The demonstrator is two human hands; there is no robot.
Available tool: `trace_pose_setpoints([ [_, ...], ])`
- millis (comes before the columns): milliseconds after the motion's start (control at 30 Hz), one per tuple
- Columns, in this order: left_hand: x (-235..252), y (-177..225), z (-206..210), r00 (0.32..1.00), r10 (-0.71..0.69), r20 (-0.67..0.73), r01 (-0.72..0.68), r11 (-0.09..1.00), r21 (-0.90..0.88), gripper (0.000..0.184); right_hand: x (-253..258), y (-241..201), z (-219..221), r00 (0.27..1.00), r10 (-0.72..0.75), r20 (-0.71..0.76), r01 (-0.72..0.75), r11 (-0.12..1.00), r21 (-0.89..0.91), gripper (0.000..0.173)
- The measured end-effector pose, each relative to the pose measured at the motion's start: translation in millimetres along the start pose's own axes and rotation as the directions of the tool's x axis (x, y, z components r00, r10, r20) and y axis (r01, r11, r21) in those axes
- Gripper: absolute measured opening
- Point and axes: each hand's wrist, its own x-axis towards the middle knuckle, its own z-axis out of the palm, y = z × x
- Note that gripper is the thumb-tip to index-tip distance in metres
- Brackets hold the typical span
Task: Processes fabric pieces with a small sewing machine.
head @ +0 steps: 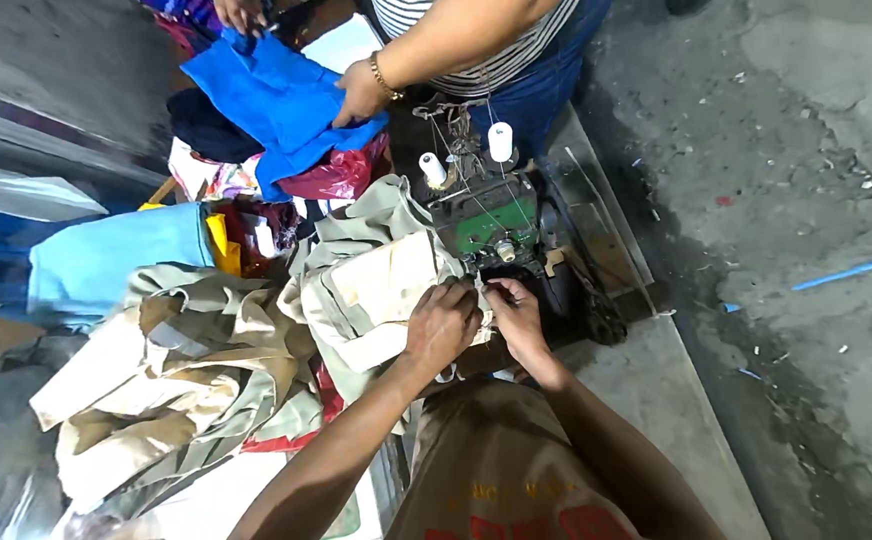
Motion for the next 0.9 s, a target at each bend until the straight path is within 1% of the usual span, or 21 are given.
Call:
trace_pose_setpoints([
  [67,0,-4,1,1.0,0.013,-0.013,-0.014,1.0,-0.016,0.029,5,-1,2,1.0,-0.001,0.0,0.001,1.0,0.005,0.013],
  [167,3,-8,-4,1.0,0.0,0.027,0.002,0.999,-0.041,0.03,11,-5,5,1.0,0.017,-0.01,-0.016,0.999,0.052,0.006],
  [267,5,-11,-14,0.984,-0.021,0.174,0.033,0.997,-0.065,0.037,12,-5,7,1.0,0.016,-0.01,-0.015,0.996,0.082,0.009],
  [300,7,-13,-16,0.979,-0.018,0.202,0.031,0.998,-0.062,0.039,12,-6,8,1.0,0.021,-0.014,-0.02,0.996,0.087,0.01],
  [467,13,-18,-25,0.959,-0.007,0.283,0.02,0.999,-0.045,0.039,11,-15,13,0.989,0.144,-0.031,-0.135,0.972,0.192,0.008],
  [567,18,-19,-28,0.948,-0.008,0.319,0.026,0.998,-0.052,0.039,11,-20,13,0.982,0.186,-0.03,-0.173,0.951,0.256,0.006],
  [667,20,-21,-31,0.938,-0.029,0.346,0.051,0.997,-0.055,0.039,11,-20,11,0.977,0.214,-0.004,-0.205,0.943,0.263,0.008],
  [767,22,-20,-33,0.912,-0.059,0.405,0.086,0.995,-0.049,0.043,10,-15,12,0.985,0.171,-0.026,-0.162,0.965,0.205,0.011],
  [900,27,-20,-37,0.893,-0.089,0.442,0.121,0.992,-0.045,0.045,7,-7,10,0.998,0.057,0.001,-0.057,0.995,0.085,0.022],
])
